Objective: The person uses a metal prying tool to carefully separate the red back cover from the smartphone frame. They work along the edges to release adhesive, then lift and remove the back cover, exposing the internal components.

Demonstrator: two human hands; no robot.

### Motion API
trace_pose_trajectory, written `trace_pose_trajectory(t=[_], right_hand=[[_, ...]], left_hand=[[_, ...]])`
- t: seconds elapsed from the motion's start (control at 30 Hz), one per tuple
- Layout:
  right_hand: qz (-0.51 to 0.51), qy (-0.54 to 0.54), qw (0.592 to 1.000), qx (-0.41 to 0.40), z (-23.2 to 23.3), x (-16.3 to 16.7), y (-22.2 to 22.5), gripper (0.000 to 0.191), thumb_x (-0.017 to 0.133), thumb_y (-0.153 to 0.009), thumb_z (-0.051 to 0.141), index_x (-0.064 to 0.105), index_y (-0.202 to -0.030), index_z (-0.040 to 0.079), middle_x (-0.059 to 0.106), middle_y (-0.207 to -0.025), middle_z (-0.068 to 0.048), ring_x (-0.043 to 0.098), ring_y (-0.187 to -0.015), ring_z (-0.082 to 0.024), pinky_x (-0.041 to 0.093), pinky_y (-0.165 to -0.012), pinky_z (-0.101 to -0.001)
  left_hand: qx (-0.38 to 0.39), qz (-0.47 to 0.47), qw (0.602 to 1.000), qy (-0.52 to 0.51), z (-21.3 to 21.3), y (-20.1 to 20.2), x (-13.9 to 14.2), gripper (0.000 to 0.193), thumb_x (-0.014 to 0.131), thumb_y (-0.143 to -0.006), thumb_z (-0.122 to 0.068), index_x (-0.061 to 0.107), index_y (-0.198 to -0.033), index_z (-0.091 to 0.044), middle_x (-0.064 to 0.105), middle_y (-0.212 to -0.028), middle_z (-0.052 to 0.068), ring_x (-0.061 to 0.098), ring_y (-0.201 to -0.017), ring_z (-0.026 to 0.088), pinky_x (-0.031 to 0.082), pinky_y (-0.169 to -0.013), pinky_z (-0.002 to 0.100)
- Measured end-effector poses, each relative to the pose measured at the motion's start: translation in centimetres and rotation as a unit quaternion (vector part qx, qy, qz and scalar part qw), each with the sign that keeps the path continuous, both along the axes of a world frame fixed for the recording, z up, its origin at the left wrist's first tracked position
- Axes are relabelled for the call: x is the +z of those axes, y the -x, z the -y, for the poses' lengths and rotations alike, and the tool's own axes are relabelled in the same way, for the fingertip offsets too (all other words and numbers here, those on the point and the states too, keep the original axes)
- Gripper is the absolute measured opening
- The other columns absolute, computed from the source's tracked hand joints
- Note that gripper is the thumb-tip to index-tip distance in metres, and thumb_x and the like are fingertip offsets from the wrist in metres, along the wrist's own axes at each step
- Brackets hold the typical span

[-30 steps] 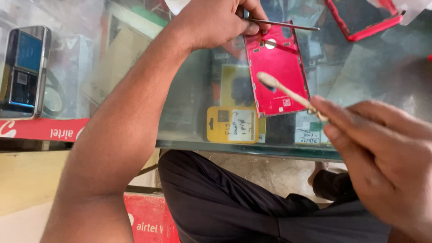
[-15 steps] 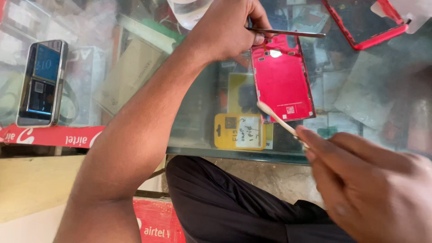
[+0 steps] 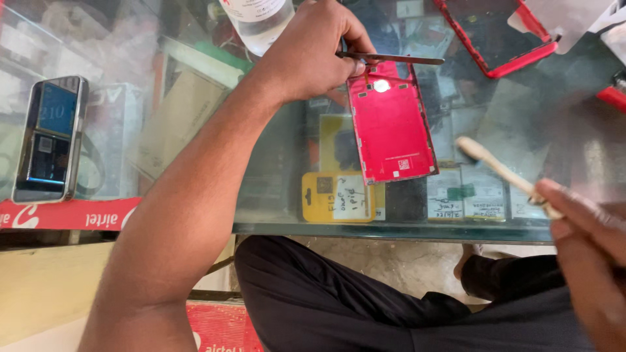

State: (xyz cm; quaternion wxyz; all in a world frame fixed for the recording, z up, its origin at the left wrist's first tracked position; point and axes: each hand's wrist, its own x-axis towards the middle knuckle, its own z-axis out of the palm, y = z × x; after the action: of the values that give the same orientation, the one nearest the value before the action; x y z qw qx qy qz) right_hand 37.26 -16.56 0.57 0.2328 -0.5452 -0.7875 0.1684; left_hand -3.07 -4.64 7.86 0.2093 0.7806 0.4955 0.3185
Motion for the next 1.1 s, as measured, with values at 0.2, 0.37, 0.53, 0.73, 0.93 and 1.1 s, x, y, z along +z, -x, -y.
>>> trace_pose_trajectory(t=[0.2, 0.37, 0.53, 0.73, 0.93, 1.1], right_hand=[[0.097, 0.019, 0.995, -0.018, -7.0, -2.5, -4.2, 0.039, 0.06, -0.103, 0.002, 0.066, -0.14, -0.008, 0.065, -0.083, -0.016, 0.06, -0.06, -0.02, 0.052, -0.057, -0.029], [0.015, -0.065, 0.99, -0.121, -4.3, -2.0, -2.8, 0.028, 0.062, -0.116, 0.007, 0.066, -0.142, -0.003, 0.07, -0.105, -0.013, 0.067, -0.083, -0.017, 0.053, -0.076, -0.0256], [-0.039, -0.111, 0.993, -0.005, -1.5, 3.3, 3.4, 0.022, 0.073, -0.106, 0.009, 0.072, -0.128, 0.004, 0.071, -0.105, -0.011, 0.069, -0.09, -0.015, 0.054, -0.084, -0.026], [-0.194, 0.122, 0.956, 0.182, -3.6, 6.4, 12.2, 0.076, 0.079, -0.089, 0.032, 0.054, -0.153, 0.0, 0.073, -0.075, -0.003, 0.068, -0.065, -0.011, 0.058, -0.06, -0.0266], [-0.278, 0.151, 0.942, 0.109, -8.5, 8.7, 14.2, 0.051, 0.042, -0.112, 0.034, 0.074, -0.131, -0.001, 0.074, -0.076, -0.013, 0.064, -0.055, -0.019, 0.05, -0.047, -0.0319], [-0.522, 0.255, 0.793, 0.183, -13.9, 10.9, 15.0, 0.034, 0.042, -0.108, 0.013, 0.068, -0.12, -0.003, 0.073, -0.105, -0.016, 0.073, -0.088, -0.019, 0.063, -0.083, -0.0327]], left_hand=[[0.01, 0.015, 0.995, -0.093, 0.1, -0.4, 0.4, 0.013, 0.08, -0.09, -0.003, 0.081, -0.103, -0.002, 0.073, -0.087, 0.007, 0.072, -0.073, 0.017, 0.056, -0.065, 0.033], [0.0, 0.069, 0.988, -0.141, -0.2, -0.4, 0.0, 0.012, 0.075, -0.098, 0.002, 0.079, -0.109, 0.0, 0.072, -0.096, 0.006, 0.069, -0.077, 0.014, 0.054, -0.066, 0.03], [-0.064, 0.174, 0.979, -0.088, 0.4, -0.7, 0.7, 0.01, 0.081, -0.101, 0.004, 0.078, -0.11, 0.0, 0.075, -0.099, 0.003, 0.071, -0.086, 0.007, 0.058, -0.075, 0.023], [-0.242, 0.258, 0.929, 0.107, 2.4, -1.8, 2.3, 0.02, 0.092, -0.086, 0.007, 0.077, -0.097, 0.0, 0.076, -0.091, 0.006, 0.073, -0.085, 0.008, 0.062, -0.08, 0.021], [-0.177, 0.249, 0.941, 0.148, 1.9, -1.1, 2.0, 0.017, 0.084, -0.077, 0.0, 0.075, -0.091, -0.001, 0.076, -0.087, 0.001, 0.072, -0.081, 0.005, 0.062, -0.08, 0.022], [-0.007, 0.11, 0.994, -0.028, -0.4, 0.5, 0.6, 0.008, 0.078, -0.09, -0.001, 0.079, -0.098, 0.001, 0.078, -0.088, 0.007, 0.075, -0.078, 0.011, 0.06, -0.069, 0.027]])
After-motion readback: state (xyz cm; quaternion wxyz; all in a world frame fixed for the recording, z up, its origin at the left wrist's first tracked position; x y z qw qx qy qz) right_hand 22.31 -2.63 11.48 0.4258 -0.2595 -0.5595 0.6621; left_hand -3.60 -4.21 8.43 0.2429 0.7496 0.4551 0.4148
